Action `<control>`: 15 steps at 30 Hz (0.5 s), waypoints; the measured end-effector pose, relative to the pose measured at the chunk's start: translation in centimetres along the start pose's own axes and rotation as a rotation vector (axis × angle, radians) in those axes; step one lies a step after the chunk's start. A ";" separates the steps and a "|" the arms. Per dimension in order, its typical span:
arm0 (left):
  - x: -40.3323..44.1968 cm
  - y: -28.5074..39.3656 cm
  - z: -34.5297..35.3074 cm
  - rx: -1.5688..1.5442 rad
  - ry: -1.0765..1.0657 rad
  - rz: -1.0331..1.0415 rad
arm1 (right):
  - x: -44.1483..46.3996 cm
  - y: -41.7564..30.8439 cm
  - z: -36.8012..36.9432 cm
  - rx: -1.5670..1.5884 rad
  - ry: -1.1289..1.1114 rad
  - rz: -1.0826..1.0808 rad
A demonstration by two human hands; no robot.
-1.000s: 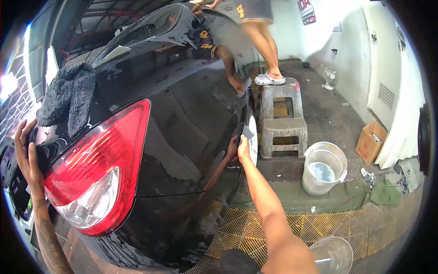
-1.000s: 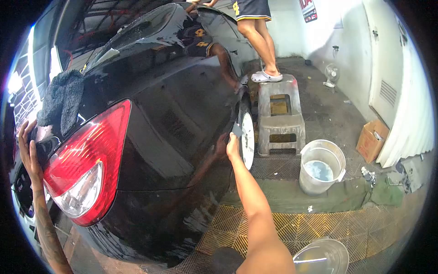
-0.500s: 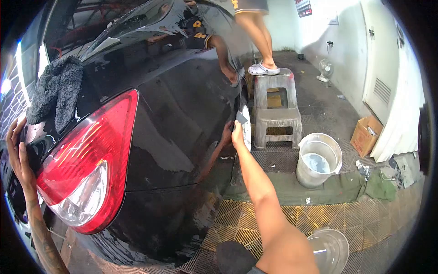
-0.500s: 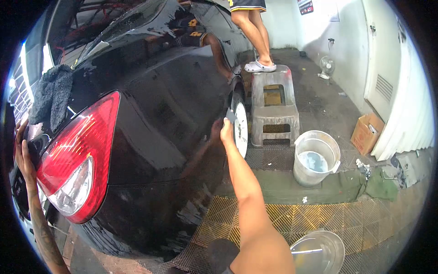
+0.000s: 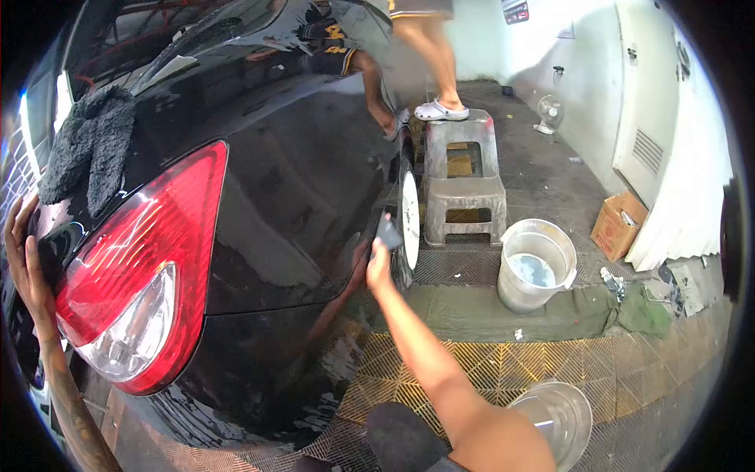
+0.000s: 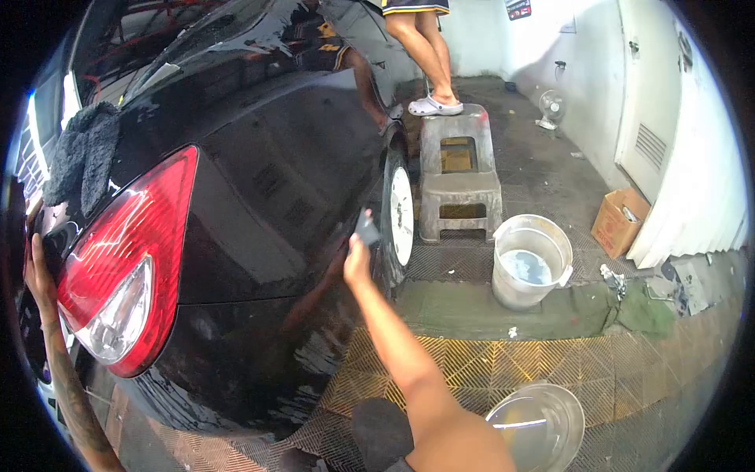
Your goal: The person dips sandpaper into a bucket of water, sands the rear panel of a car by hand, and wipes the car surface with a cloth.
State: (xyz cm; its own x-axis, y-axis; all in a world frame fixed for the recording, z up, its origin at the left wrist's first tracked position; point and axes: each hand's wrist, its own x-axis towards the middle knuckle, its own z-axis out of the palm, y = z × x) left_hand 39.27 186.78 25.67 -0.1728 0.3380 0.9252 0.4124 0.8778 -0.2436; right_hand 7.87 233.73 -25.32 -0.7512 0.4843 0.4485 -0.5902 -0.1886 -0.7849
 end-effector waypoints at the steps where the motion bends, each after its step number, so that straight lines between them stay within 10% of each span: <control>1: 0.0 -0.1 0.1 -0.008 0.000 -0.003 | -1.3 2.0 0.2 0.039 0.007 -0.100; 15: 0.4 0.5 -0.1 0.089 0.006 0.085 | -2.7 -2.9 0.8 -0.022 -0.052 -0.012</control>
State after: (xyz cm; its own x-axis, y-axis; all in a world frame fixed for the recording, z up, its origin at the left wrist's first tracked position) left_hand 39.47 187.29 25.98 -0.1355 0.4105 0.9017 0.3447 0.8728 -0.3456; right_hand 11.37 232.33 -23.88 -0.7592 0.4408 0.4789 -0.5926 -0.1638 -0.7886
